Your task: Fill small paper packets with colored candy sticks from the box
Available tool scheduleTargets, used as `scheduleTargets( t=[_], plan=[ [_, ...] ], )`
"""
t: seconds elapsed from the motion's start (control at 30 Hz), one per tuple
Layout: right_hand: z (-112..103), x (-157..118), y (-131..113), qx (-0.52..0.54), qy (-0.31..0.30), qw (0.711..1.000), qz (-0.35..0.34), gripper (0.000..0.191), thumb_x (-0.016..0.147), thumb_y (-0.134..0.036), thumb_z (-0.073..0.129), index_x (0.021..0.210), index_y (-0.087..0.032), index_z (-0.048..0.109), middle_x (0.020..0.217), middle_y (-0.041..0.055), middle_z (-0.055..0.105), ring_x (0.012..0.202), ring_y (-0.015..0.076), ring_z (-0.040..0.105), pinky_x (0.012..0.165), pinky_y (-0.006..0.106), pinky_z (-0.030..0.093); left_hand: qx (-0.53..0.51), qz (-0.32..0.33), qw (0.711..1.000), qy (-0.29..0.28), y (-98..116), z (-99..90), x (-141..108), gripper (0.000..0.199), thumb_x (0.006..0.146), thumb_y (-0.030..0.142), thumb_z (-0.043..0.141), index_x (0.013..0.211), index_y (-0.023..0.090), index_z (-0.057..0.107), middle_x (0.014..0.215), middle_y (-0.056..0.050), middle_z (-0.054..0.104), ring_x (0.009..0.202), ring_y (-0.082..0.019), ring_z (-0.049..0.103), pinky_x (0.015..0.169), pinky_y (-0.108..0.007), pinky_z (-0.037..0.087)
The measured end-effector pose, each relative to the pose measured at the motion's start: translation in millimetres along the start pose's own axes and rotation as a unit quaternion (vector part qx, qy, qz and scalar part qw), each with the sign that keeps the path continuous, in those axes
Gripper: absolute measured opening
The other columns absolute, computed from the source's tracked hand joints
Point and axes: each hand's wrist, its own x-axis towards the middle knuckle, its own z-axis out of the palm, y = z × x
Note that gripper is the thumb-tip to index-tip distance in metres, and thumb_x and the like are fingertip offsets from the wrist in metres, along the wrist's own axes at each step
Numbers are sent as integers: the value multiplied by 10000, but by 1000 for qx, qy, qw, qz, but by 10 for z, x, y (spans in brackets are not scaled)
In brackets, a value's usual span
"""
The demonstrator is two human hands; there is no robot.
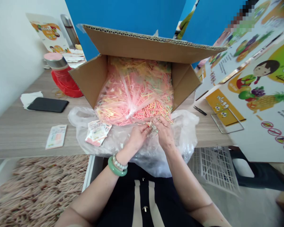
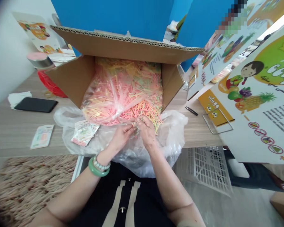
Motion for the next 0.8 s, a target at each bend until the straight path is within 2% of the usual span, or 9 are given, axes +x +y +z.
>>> scheduleTargets(
  t=[0.07,0.13,0.3,0.4,0.5,0.57,0.63,0.7,0.8],
  plan=[
    [-39,52,29,8,-18,1000,7,210,900,-389,543,836,-240,677,960,25,766,900,210,651,839,338,486,-55,-9,998,-2,-72,47,78,409,950,374,555,585,195,515,554,22,489,571,-147,456,576,-277,344],
    [-76,98,69,-8,-13,1000,11,228,889,-402,544,863,-242,705,978,25,760,896,213,651,811,332,491,-60,-3,998,24,-113,86,114,413,940,393,561,579,199,506,559,19,499,574,-151,465,584,-277,350],
    [-138,176,159,-63,13,998,12,265,869,-435,539,839,-240,715,878,17,726,863,216,637,764,327,485,105,29,989,101,-48,120,89,259,953,319,522,758,197,641,676,-43,611,642,-190,538,650,-299,371],
    [-166,217,185,-36,-5,999,22,229,836,-401,556,784,-234,704,827,18,716,857,219,644,797,339,499,133,40,986,89,10,118,126,202,936,281,531,800,202,658,711,-64,626,670,-202,553,671,-302,388],
    [-197,254,184,-11,-32,999,31,228,832,-409,565,796,-231,703,840,22,721,884,226,662,848,360,520,-1,40,999,36,16,129,226,227,902,337,593,720,205,628,707,-38,628,698,-193,566,699,-298,416],
    [-230,268,174,-11,-43,999,21,255,851,-449,582,892,-234,711,940,35,742,956,235,673,897,378,528,-146,-7,989,8,2,148,293,265,864,411,649,714,193,633,685,-13,616,666,-173,555,671,-291,426],
    [-278,270,171,7,-37,999,8,334,879,-498,592,1073,-246,693,1130,61,743,1101,246,662,973,404,519,-282,-74,957,-7,-7,169,338,269,806,446,721,796,181,676,683,3,619,626,-152,550,625,-276,430],
    [-335,258,193,39,1,999,0,415,892,-523,600,1207,-256,643,1275,83,707,1217,249,629,1033,424,498,-375,-119,919,-4,-2,181,365,326,740,441,798,896,170,707,722,-1,654,613,-137,567,600,-263,442],
    [-389,213,278,36,58,998,0,386,861,-486,651,1163,-245,662,1236,77,716,1173,244,645,1019,412,503,-438,-134,889,15,33,169,385,414,650,423,884,913,150,717,786,-18,695,629,-123,595,602,-251,469]
  ],
)
